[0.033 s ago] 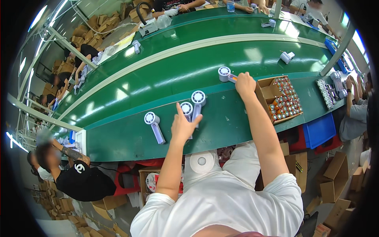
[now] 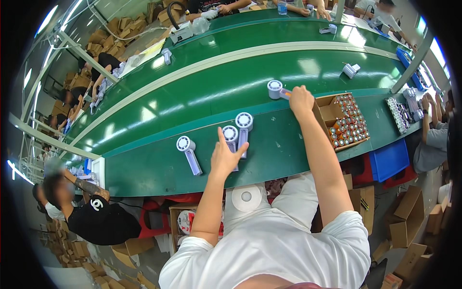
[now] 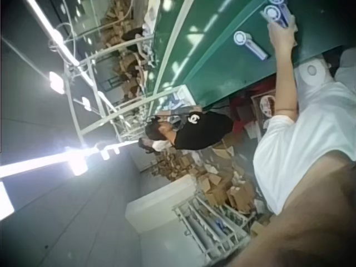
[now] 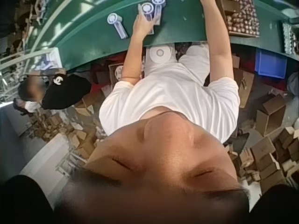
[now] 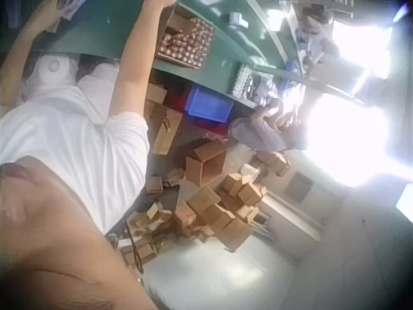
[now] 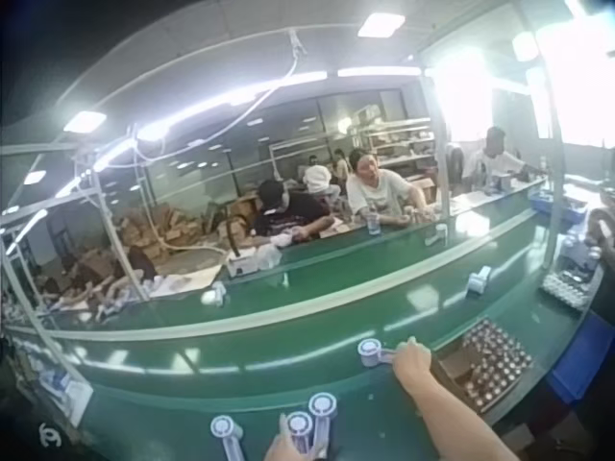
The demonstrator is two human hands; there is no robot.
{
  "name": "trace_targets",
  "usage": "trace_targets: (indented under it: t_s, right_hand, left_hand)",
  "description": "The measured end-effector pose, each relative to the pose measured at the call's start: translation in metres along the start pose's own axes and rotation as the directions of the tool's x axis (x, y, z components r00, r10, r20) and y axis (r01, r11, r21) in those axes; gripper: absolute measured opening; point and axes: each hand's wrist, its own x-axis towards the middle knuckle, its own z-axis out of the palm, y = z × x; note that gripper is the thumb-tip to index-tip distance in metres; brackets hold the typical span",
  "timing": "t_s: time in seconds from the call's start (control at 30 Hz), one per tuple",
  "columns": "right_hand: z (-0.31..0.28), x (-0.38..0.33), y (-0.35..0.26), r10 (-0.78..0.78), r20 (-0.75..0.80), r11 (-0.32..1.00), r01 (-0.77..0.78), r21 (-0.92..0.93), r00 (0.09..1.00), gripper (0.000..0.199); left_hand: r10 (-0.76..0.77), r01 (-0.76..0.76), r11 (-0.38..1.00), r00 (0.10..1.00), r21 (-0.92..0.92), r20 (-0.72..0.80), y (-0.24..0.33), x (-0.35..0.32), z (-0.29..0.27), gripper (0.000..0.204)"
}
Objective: The recorder is manually assembling components of handheld electric fans at an assembly station.
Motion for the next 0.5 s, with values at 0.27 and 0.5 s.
trace_targets:
  t_s: [0.27, 0.5]
  right_hand:
    - [-0.012, -0.082, -0.056, -0.148, -0.207, 0.918, 0.212, 0.334, 0.967, 0.047]
    - [0.025, -0.19, -0.075, -0.291, 0.119, 0.866, 0.209, 0.454, 0.949, 0.048]
  left_hand:
    - [0.019, -0.031, 0.955, 0.999, -0.296, -0.041, -0.021, -0.024, 0.01, 0.091]
    - [0.119, -0.166, 0.981, 0.925, -0.104, -0.36, -0.043, -0.015, 0.016, 0.063]
